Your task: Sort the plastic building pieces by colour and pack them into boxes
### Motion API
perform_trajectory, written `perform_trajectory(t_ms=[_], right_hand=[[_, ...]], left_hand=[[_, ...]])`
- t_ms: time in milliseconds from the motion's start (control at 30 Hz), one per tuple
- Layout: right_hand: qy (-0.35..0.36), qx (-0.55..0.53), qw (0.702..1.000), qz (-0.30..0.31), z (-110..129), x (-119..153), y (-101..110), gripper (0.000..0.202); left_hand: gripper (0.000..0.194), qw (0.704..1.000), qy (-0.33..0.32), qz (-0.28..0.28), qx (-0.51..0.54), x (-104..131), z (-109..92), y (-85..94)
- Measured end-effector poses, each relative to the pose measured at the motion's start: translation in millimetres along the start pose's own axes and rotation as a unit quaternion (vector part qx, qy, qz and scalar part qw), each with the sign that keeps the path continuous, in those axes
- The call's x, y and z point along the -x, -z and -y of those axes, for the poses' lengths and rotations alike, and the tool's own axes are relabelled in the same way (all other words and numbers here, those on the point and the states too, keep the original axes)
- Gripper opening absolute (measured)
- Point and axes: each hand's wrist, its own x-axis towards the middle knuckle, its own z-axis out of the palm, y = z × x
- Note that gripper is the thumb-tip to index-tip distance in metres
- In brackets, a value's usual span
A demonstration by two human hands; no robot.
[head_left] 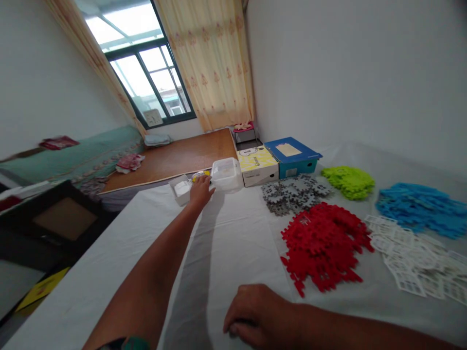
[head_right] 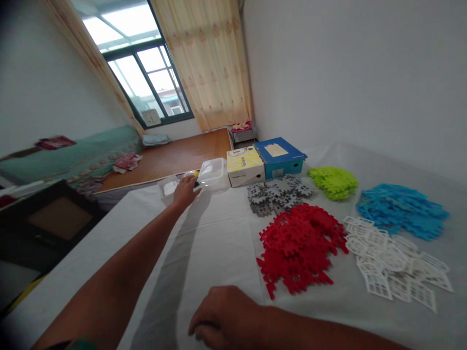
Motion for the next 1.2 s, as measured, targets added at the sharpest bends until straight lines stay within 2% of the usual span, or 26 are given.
perform_trajectory(t_ms=[200,400,500,733,833,1000,1100,1200], right_hand=[[0.001,-0.009,1.000,0.008,-6,-2,-4,0.030],[0.003,-0.017,1.000,-0.013,-4,1,-3,0.027],[-0.002,-0.013,1.000,-0.016,-1,3,-1,0.025],[0.027,0.027,0.999,-0.024,-1,3,-1,0.023],[0.047,0.076,0.996,-0.011,-3,2,-2,0.022],[0.052,0.141,0.989,-0.017,-2,0,-1,0.025],[0.033,0.166,0.985,-0.032,0,0,4,0.027],[0.017,0.185,0.982,-0.021,0,-1,9,0.028]], left_hand=[[0.043,0.996,-0.071,0.002,-0.057,-16,-26,-4.7],[0.028,0.993,-0.085,0.010,-0.083,-9,-38,9.8],[0.029,0.989,-0.113,0.012,-0.090,13,-43,24.9],[0.035,0.984,-0.163,0.014,-0.064,101,-62,72.0],[0.036,0.982,-0.180,0.007,-0.051,129,-70,91.8],[0.037,0.988,-0.143,-0.055,0.005,149,-72,116.5],[0.037,0.988,-0.118,-0.098,0.012,150,-68,123.4],[0.036,0.987,-0.094,-0.129,0.014,147,-64,125.9]])
